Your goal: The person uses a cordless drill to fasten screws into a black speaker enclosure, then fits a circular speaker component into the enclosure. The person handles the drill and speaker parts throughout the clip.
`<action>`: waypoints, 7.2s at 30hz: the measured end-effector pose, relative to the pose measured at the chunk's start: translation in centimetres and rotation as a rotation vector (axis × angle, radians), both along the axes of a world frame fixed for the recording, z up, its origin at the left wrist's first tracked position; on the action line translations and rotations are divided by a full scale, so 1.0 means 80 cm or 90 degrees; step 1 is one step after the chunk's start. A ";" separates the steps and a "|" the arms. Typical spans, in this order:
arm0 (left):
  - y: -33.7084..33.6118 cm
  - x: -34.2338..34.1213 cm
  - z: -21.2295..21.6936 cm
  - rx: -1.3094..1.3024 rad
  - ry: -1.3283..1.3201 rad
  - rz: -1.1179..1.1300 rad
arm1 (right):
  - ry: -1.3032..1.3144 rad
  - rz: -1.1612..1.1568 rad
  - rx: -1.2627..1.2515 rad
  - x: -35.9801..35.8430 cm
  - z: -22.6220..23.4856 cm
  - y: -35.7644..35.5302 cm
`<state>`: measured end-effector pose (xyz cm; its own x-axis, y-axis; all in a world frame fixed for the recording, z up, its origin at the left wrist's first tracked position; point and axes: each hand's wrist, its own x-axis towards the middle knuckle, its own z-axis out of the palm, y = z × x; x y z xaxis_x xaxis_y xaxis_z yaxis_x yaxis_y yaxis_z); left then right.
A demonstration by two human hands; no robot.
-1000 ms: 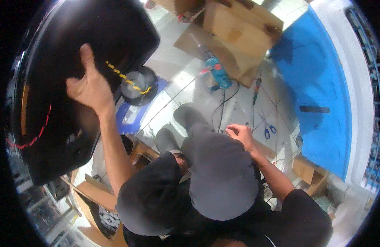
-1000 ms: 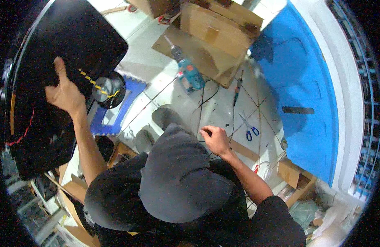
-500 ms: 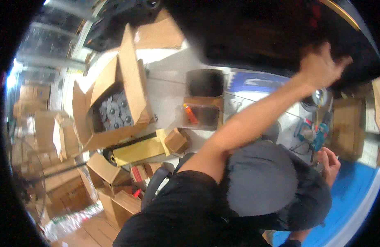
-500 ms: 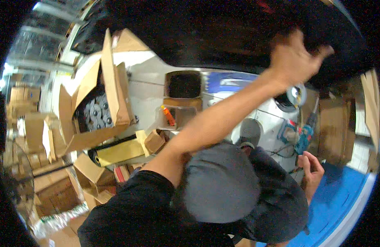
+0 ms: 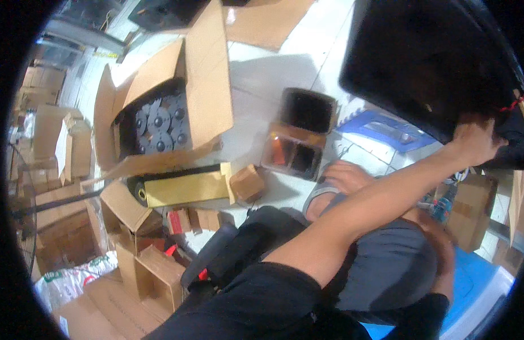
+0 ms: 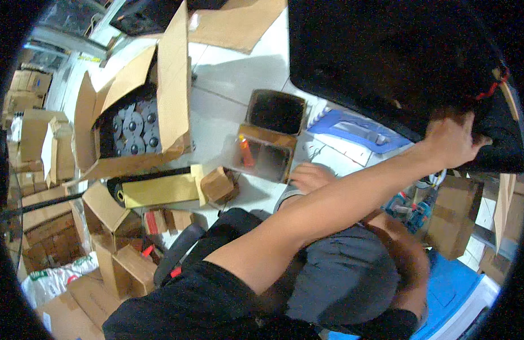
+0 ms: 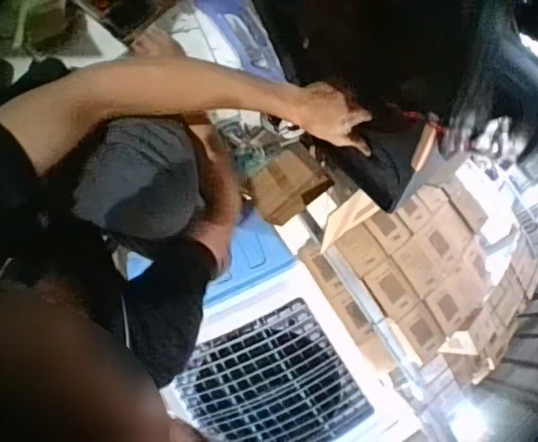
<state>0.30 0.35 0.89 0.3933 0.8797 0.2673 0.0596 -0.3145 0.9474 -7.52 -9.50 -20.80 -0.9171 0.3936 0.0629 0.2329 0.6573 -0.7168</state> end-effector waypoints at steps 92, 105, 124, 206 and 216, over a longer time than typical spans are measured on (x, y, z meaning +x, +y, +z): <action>0.005 0.003 -0.004 0.265 -0.109 0.239 | 0.082 -1.047 -0.385 0.527 0.055 0.021; 0.006 0.001 -0.007 0.265 -0.101 0.238 | 0.136 -1.202 -0.054 0.389 0.012 -0.239; 0.014 0.004 -0.011 0.317 -0.075 0.279 | 0.428 -1.270 -0.032 0.314 -0.074 -0.177; 0.008 0.007 -0.011 0.279 -0.069 0.291 | 0.386 -1.159 -0.103 0.225 0.198 -0.245; 0.006 0.007 -0.009 0.221 -0.071 0.279 | 0.356 -1.155 -0.078 0.227 0.219 -0.237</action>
<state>0.84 0.84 0.15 -0.0367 0.8076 0.5886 0.1597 -0.5767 0.8012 10.67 -28.44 -3.29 0.6612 0.7473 0.0653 0.2444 -0.1323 -0.9606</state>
